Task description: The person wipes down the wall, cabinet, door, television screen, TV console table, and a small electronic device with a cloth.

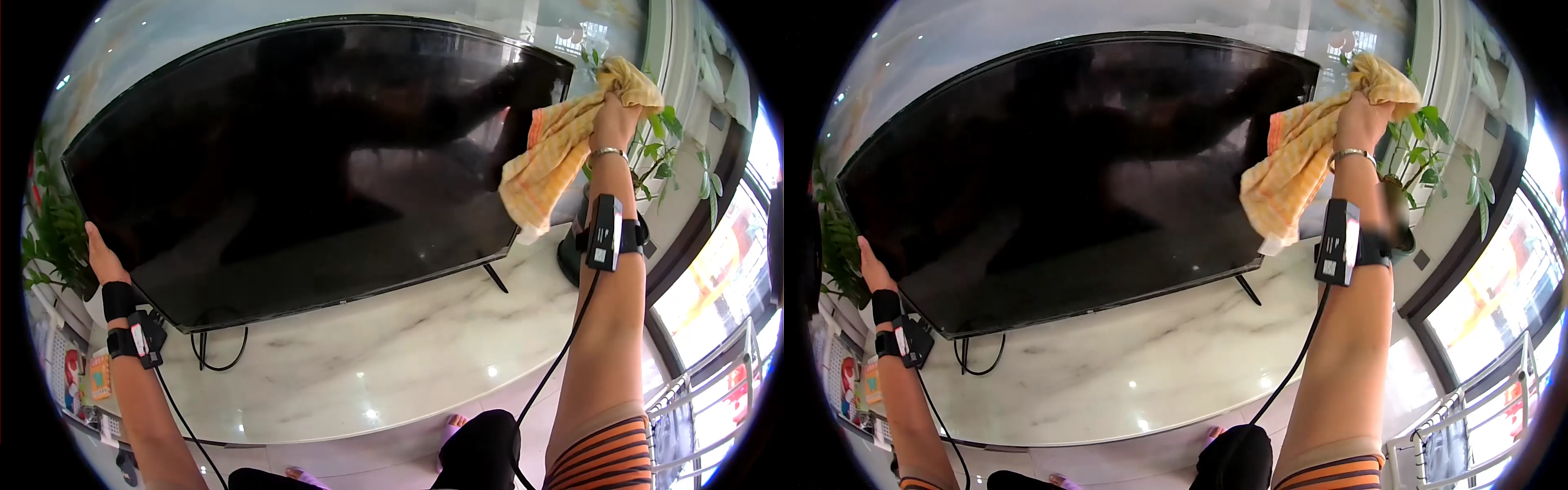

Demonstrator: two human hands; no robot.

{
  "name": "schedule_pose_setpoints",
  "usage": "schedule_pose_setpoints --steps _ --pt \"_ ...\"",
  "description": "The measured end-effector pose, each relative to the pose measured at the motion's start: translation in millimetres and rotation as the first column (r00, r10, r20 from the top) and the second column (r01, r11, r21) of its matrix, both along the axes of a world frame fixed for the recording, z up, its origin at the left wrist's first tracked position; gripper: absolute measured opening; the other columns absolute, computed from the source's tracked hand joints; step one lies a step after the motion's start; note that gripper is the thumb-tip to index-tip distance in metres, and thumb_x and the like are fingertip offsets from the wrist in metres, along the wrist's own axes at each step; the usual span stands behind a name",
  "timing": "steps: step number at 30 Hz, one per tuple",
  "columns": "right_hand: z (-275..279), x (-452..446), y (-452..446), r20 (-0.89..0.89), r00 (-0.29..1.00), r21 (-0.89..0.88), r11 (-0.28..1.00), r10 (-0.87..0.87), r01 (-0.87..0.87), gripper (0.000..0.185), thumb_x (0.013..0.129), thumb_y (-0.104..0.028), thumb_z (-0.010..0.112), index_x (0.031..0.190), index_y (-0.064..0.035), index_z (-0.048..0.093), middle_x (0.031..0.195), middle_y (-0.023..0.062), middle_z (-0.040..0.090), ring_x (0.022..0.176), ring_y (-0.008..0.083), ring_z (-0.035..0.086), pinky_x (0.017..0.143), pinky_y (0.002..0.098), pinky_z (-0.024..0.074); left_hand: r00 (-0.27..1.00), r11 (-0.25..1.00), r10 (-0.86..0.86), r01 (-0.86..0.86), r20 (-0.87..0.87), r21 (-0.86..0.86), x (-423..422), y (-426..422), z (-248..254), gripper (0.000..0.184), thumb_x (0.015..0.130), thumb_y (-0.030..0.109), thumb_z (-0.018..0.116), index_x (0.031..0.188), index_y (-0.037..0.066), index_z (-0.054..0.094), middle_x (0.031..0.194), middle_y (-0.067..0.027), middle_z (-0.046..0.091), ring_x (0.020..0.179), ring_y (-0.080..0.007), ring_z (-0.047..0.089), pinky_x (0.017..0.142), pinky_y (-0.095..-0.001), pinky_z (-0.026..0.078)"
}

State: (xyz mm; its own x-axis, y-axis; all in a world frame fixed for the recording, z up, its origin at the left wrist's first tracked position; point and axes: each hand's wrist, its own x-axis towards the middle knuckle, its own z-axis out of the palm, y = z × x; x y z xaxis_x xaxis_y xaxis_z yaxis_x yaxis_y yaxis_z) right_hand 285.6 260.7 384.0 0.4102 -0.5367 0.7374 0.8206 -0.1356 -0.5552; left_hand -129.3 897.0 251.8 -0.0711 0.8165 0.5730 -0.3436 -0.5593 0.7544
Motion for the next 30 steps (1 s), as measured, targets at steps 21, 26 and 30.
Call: schedule_pose_setpoints --steps 21,26,30 --pt "-164 -58 37 -0.435 0.888 -0.384 0.923 -0.149 -0.034 0.041 0.084 -0.026 0.053 0.114 0.0003 0.046 0.103 0.026 0.055 0.097 0.0414 0.053 0.083 0.0422 0.0421 1.0 1.0 -0.02 0.02 -0.016 0.001 0 7 -1 0.075 0.086 0.056 0.045 0.134 -0.001 0.033 0.141 -0.0125 0.032 0.129 -0.0227 0.03 0.105 -0.0311 0.02" --pt "-170 -59 76 0.249 0.786 -0.932 0.08 -0.566 0.353 0.046 0.078 -0.027 0.059 0.113 0.0001 0.047 0.1 0.0199 0.058 0.09 0.0334 0.058 0.078 0.0387 0.0458 1.0 1.0 0.012 -0.013 -0.02 -0.01 2 -5 2 0.074 0.086 0.055 0.046 0.133 -0.002 0.035 0.139 -0.0131 0.033 0.128 -0.0223 0.031 0.104 -0.0303 0.02" --pt "-249 -140 141 -0.161 0.983 -0.944 0.304 -0.091 -0.127 0.017 0.074 -0.02 0.059 0.083 -0.0056 0.056 0.079 0.0155 0.059 0.067 0.0329 0.059 0.058 0.0428 0.0485 1.0 1.0 -0.022 0.022 -0.007 0.009 3 2 -2 0.075 0.086 0.055 0.046 0.133 -0.002 0.035 0.139 -0.013 0.035 0.128 -0.0222 0.031 0.104 -0.03 0.022"
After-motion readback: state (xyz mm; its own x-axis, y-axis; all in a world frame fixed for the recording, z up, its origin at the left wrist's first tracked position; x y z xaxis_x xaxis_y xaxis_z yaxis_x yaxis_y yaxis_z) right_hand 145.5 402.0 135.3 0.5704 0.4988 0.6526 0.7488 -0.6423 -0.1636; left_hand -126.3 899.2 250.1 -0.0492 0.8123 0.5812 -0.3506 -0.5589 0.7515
